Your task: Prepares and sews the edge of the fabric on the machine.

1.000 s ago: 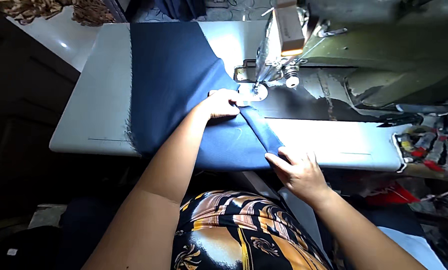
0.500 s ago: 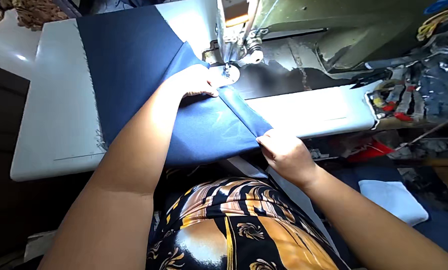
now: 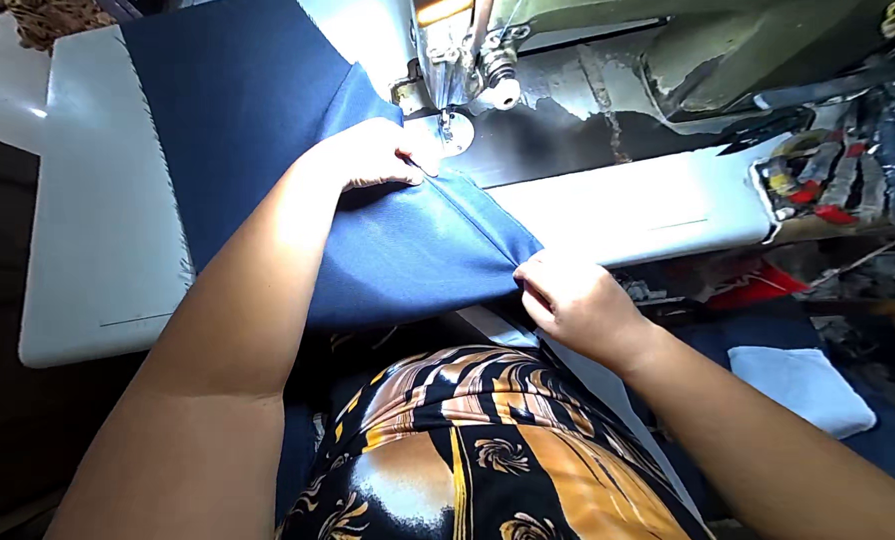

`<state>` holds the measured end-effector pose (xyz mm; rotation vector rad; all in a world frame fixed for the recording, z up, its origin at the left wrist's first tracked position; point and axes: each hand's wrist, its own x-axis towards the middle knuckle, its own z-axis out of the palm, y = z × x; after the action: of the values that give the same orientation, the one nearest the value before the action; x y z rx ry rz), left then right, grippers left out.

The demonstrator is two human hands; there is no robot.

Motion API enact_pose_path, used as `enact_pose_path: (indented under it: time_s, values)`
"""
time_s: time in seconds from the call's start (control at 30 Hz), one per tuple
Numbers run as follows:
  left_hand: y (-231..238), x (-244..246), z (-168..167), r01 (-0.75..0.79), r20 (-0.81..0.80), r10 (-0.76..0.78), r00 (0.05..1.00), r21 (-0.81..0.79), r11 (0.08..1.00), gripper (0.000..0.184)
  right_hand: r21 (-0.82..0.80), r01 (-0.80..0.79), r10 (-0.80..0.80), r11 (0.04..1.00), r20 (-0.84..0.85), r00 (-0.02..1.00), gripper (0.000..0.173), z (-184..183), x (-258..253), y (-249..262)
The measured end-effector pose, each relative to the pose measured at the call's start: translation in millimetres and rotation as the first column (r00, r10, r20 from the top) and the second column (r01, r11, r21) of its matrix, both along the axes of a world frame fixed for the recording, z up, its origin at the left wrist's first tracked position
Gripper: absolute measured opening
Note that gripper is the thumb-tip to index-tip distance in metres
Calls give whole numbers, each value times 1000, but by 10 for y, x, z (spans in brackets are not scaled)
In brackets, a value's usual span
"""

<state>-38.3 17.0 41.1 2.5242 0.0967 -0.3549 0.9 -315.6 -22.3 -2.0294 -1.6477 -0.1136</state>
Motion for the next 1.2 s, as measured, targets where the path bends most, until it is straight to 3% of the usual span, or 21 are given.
enact_pose_path:
  time_s: [0.13, 0.2, 0.23, 0.27, 0.3, 0.33, 0.37, 0.4, 0.43, 0.5, 0.73, 0.9, 1.03, 1.13, 1.2]
  values:
    - [26, -115, 79, 67, 53, -68, 996, 21, 998, 16, -23, 0, -1, 1000, -40, 999, 22, 75, -45, -68]
    - [48, -201, 225, 149, 67, -153, 986, 55, 987, 15, -11, 10, -12, 1000, -180, 984, 23, 117, -85, -118]
    - [49, -235, 320, 181, 55, -186, 981, 82, 980, 14, -8, 11, -13, 1000, -331, 943, 23, 127, -107, -143]
    - [44, -261, 419, 208, 31, -212, 977, 110, 972, 14, 0, -10, 8, 1000, -550, 835, 21, 122, -127, -161]
    - [28, -275, 518, 220, -11, -220, 975, 135, 966, 14, 44, -49, 65, 998, -794, 604, 19, 80, -146, -164]
    - [3, -275, 605, 219, -63, -212, 975, 155, 963, 16, 101, -72, 118, 992, -954, 277, 18, 6, -184, -153]
    - [-23, -262, 661, 216, -113, -199, 974, 168, 962, 21, 137, -75, 136, 988, -991, -15, 20, -70, -240, -131]
    - [-46, -232, 692, 214, -159, -187, 969, 179, 960, 25, 147, -78, 128, 986, -969, -214, 22, -135, -304, -99]
    - [-62, -190, 689, 219, -190, -183, 965, 192, 957, 27, 151, -87, 114, 985, -937, -332, 24, -193, -366, -59]
    - [-87, -97, 614, 234, -227, -184, 956, 221, 947, 30, 133, -120, 67, 984, -892, -447, 25, -280, -456, 25]
    - [-261, 167, 372, 177, -261, -71, 963, 409, 895, 21, 37, -85, -9, 996, -874, -486, 20, -313, -444, 124]
    - [-357, 182, 238, 201, -227, -96, 969, 504, 840, 15, 4, -81, -34, 997, -882, -470, 21, -278, -431, 146]
    - [-428, -23, 90, -19, 67, -17, 998, 504, 863, 17, -43, -46, -57, 998, -922, -383, 19, -340, -399, 148]
    - [-516, -264, -121, -202, 352, 22, 936, 482, 853, 12, -65, 4, -60, 998, -947, -315, 17, -383, -395, 142]
    - [-562, -441, -327, -251, 465, -2, 886, 482, 839, 19, -86, 32, -73, 996, -954, -291, 15, -388, -400, 144]
